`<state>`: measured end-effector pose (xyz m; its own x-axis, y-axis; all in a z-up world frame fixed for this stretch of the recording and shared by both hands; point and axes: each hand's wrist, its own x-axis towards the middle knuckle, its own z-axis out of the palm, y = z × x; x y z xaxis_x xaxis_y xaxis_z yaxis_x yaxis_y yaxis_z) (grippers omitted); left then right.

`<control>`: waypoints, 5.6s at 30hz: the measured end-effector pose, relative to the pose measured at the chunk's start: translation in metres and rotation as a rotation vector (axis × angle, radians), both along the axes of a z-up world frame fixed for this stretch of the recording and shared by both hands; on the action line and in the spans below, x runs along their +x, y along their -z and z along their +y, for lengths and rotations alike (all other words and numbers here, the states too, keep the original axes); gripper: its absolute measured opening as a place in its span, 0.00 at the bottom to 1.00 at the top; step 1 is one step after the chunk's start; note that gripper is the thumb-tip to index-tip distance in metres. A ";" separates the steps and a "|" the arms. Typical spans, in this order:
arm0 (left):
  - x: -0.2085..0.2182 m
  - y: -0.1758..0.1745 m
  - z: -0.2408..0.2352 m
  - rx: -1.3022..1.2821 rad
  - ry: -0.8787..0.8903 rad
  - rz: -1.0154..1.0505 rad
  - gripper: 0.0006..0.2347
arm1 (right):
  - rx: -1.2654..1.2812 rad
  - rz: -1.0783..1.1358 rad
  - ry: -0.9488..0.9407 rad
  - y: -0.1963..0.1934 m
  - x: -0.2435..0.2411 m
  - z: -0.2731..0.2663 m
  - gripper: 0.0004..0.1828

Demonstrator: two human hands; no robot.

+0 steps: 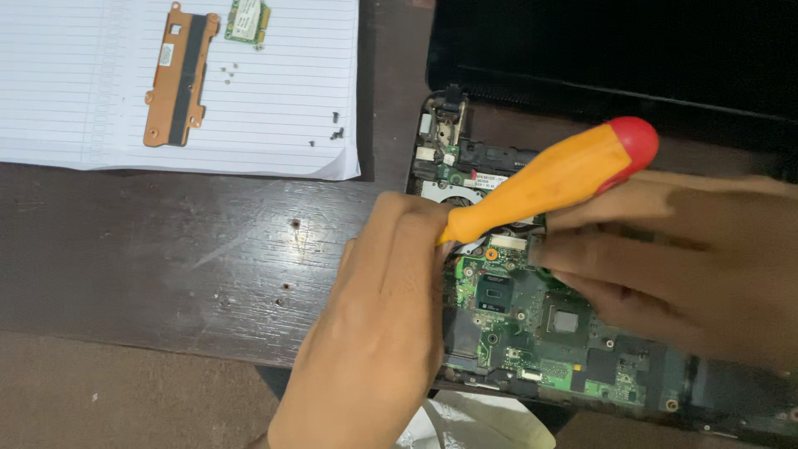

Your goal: The person uses a screwdriver to remove screws from a laptop motherboard and places them on a nearby sheet of paper. They then remove a small circuit board component and set it aside before continuing to unscrew other parts of the internal assembly.

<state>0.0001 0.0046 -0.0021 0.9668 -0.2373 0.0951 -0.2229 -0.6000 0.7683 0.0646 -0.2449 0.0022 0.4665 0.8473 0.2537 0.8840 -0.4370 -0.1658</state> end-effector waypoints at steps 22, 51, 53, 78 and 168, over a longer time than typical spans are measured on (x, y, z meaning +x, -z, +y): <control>0.002 0.005 0.003 -0.017 0.041 -0.092 0.09 | -0.179 0.026 0.004 -0.002 0.003 0.006 0.20; 0.002 0.002 0.000 -0.046 0.030 -0.065 0.08 | -0.103 -0.111 -0.046 -0.005 0.008 -0.003 0.12; 0.002 0.003 0.001 -0.048 0.034 -0.086 0.07 | -0.140 -0.217 -0.220 -0.005 0.012 -0.004 0.11; -0.002 0.010 0.002 0.048 0.000 -0.020 0.09 | -0.751 0.320 0.258 0.061 0.006 -0.037 0.22; -0.001 0.013 -0.004 0.215 -0.011 0.051 0.15 | -0.260 -0.310 -0.358 -0.018 0.009 -0.001 0.15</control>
<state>-0.0006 0.0010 -0.0156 0.9717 -0.2360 -0.0054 -0.1795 -0.7535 0.6325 0.0735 -0.2463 0.0201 0.0736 0.9928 0.0941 0.9754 -0.0913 0.2006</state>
